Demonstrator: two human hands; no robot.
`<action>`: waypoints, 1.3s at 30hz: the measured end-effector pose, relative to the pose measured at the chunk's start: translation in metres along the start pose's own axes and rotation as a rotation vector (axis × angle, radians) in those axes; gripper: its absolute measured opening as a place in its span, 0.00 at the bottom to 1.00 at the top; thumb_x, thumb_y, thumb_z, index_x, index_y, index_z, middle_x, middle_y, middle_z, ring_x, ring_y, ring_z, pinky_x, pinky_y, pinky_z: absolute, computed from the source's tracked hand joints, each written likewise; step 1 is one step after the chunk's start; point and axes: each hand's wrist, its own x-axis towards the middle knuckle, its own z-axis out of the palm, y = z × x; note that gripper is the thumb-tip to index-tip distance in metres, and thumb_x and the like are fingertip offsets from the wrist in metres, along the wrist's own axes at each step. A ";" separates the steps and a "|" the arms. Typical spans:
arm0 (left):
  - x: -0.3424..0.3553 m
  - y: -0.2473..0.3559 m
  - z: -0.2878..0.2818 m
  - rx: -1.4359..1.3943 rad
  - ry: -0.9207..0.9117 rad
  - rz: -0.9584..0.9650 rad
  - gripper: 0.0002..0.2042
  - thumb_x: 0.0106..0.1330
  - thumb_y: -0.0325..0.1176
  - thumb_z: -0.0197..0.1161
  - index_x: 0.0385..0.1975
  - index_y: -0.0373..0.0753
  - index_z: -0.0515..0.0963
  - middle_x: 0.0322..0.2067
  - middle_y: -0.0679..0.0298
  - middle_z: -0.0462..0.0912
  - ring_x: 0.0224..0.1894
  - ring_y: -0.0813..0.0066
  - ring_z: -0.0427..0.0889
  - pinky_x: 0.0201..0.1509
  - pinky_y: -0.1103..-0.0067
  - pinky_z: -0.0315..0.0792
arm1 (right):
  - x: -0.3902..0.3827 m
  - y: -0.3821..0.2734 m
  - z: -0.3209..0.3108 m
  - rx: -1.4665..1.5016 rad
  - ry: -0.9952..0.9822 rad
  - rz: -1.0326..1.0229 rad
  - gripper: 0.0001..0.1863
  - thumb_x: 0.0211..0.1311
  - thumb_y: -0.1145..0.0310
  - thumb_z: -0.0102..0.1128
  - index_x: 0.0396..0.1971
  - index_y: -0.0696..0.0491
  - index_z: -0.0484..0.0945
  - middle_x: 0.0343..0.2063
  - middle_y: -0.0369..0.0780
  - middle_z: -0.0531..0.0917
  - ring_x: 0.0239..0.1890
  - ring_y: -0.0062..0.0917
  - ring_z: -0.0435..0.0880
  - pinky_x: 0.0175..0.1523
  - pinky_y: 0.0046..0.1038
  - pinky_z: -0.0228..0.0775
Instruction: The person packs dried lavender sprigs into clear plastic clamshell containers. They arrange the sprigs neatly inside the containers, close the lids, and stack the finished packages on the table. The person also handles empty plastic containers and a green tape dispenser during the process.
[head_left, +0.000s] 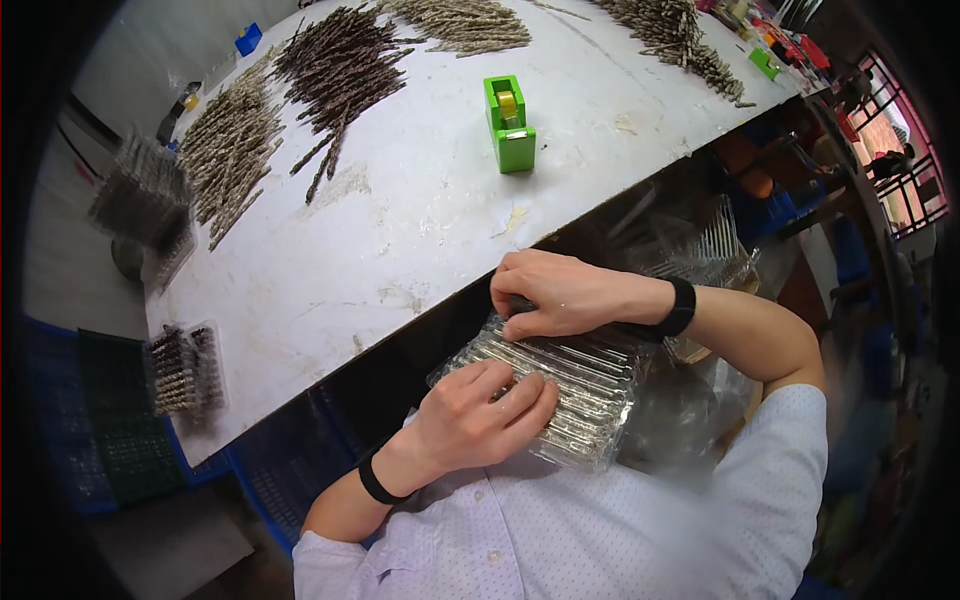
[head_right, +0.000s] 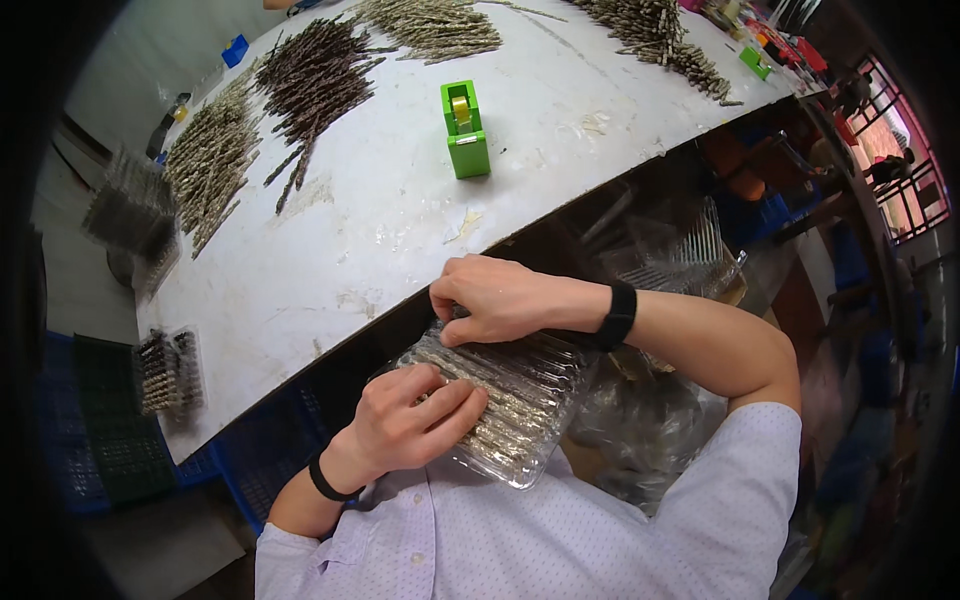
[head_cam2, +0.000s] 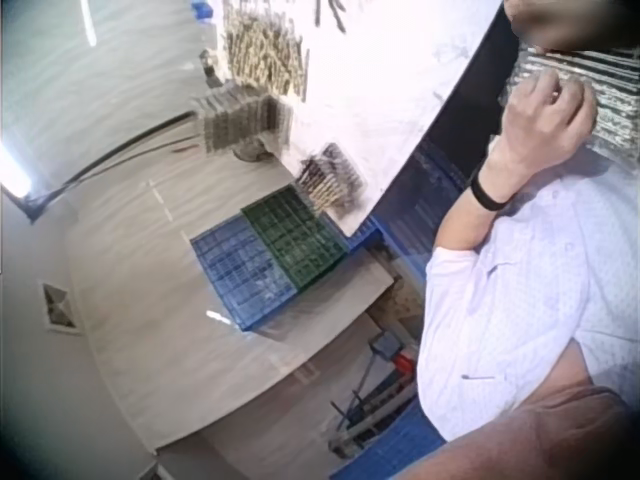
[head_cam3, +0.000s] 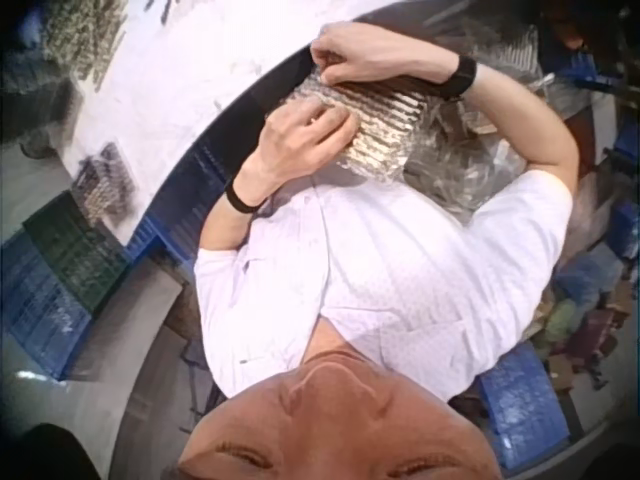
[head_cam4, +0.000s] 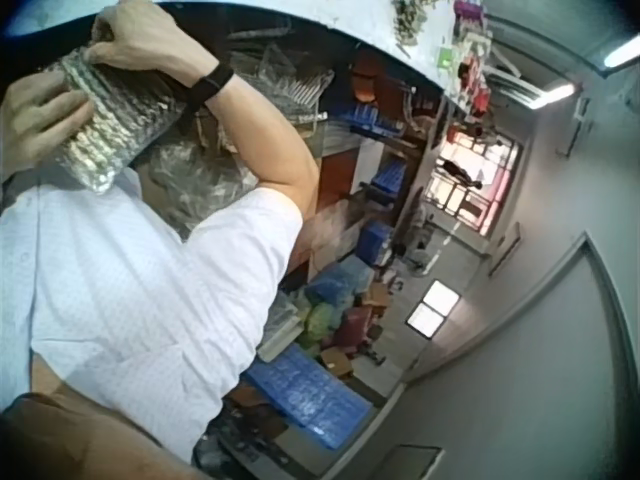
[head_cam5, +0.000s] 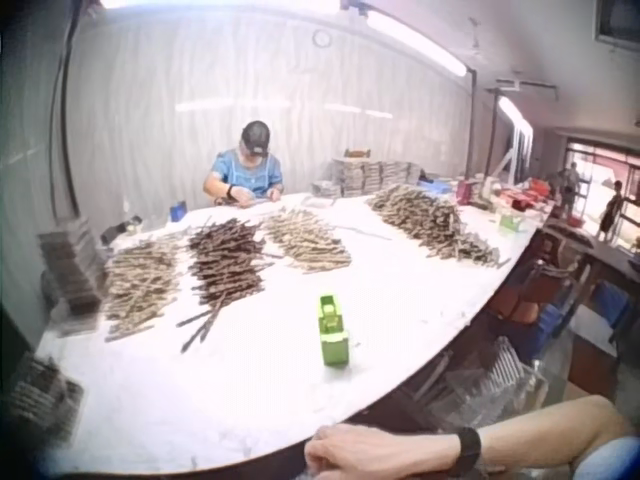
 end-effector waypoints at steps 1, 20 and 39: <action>-0.001 0.001 -0.002 0.025 -0.005 0.005 0.11 0.47 0.29 0.62 0.33 0.38 0.80 0.28 0.68 0.76 0.24 0.79 0.71 0.27 0.86 0.69 | 0.003 -0.002 0.001 -0.007 0.021 0.000 0.15 0.50 0.61 0.65 0.33 0.55 0.77 0.40 0.46 0.78 0.47 0.40 0.75 0.51 0.36 0.69; -0.022 -0.067 -0.089 -0.351 0.395 -1.056 0.30 0.54 0.24 0.70 0.56 0.34 0.62 0.32 0.59 0.80 0.33 0.77 0.80 0.36 0.79 0.75 | -0.024 0.010 -0.063 0.706 0.715 0.117 0.08 0.60 0.77 0.53 0.40 0.57 0.74 0.38 0.35 0.78 0.46 0.18 0.74 0.52 0.22 0.66; -0.138 -0.396 -0.341 -0.388 1.781 -1.123 0.21 0.61 0.33 0.67 0.48 0.32 0.67 0.42 0.55 0.75 0.33 0.62 0.80 0.26 0.68 0.81 | 0.051 0.088 0.039 -0.264 1.050 -0.016 0.05 0.47 0.80 0.57 0.24 0.57 0.70 0.27 0.45 0.74 0.32 0.40 0.73 0.36 0.38 0.65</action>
